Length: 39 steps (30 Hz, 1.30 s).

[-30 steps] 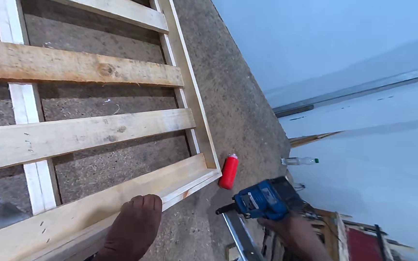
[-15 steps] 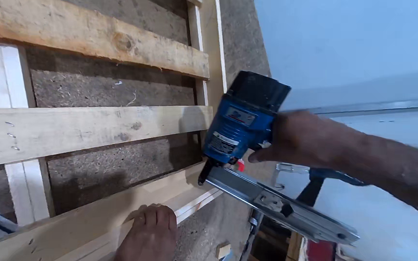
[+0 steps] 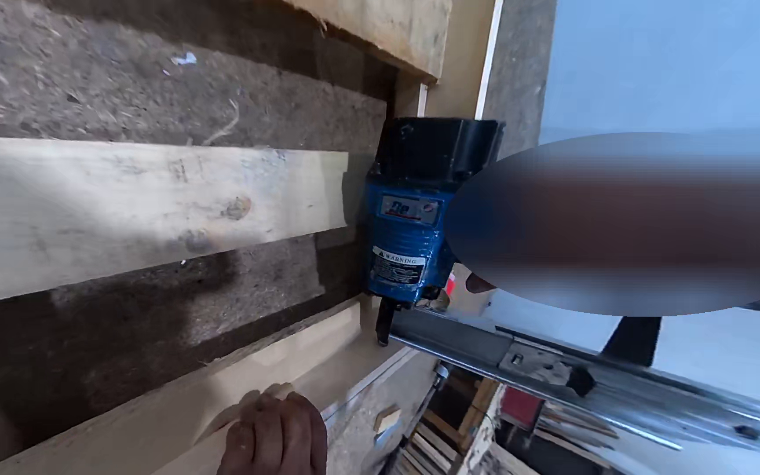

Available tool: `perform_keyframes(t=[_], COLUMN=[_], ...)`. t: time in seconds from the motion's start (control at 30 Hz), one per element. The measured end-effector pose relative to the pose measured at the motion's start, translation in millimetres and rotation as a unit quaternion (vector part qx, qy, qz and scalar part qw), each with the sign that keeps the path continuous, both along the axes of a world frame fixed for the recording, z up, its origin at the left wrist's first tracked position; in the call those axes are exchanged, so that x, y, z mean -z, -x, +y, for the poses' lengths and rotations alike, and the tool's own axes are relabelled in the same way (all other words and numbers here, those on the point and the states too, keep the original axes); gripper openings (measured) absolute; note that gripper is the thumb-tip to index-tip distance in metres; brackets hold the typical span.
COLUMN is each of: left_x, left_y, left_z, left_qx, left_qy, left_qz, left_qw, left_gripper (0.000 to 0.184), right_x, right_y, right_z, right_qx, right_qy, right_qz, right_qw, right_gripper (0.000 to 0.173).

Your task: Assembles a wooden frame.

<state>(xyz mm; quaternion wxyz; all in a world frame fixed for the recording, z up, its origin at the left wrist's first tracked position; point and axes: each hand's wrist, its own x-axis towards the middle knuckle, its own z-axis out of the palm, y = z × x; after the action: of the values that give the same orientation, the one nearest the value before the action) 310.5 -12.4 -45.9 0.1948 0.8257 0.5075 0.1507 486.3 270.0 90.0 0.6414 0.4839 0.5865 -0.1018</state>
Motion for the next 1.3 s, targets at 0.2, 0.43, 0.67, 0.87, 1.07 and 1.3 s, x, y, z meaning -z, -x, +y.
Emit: perform_keyframes(t=[0.2, 0.43, 0.67, 0.87, 1.07, 1.3], left_x=[-4, -8, -17, -26, -35, -22], left_y=[4, 8, 34, 134, 213, 232], left_z=[3, -1, 2, -34, -42, -46], left_qx=[0.033, 0.031, 0.06, -0.001, -0.029, -0.04], left_qy=[0.028, 0.036, 0.111, 0.175, 0.24, 0.196], left_qz=[0.018, -0.003, -0.047, -0.026, -0.011, -0.005], left_qw=[0.999, 0.999, 0.991, 0.984, 0.97, 0.98], left_gripper=[0.026, 0.024, 0.025, 0.04, 0.046, 0.041], right_x=[2, 1, -12, -14, -3, 2], right_y=[12, 17, 45, 77, 96, 92], right_z=[2, -6, -7, -17, -14, -20], right_qx=[-0.009, -0.022, -0.032, -0.027, -0.031, -0.034], right_qy=[0.01, 0.002, 0.005, 0.02, 0.037, 0.032], right_qz=[-0.027, -0.038, -0.002, 0.065, 0.075, 0.076], right_qw=[1.0, 0.999, 0.999, 0.997, 0.996, 0.996], right_gripper=[0.04, 0.033, 0.049, 0.049, 0.05, 0.046])
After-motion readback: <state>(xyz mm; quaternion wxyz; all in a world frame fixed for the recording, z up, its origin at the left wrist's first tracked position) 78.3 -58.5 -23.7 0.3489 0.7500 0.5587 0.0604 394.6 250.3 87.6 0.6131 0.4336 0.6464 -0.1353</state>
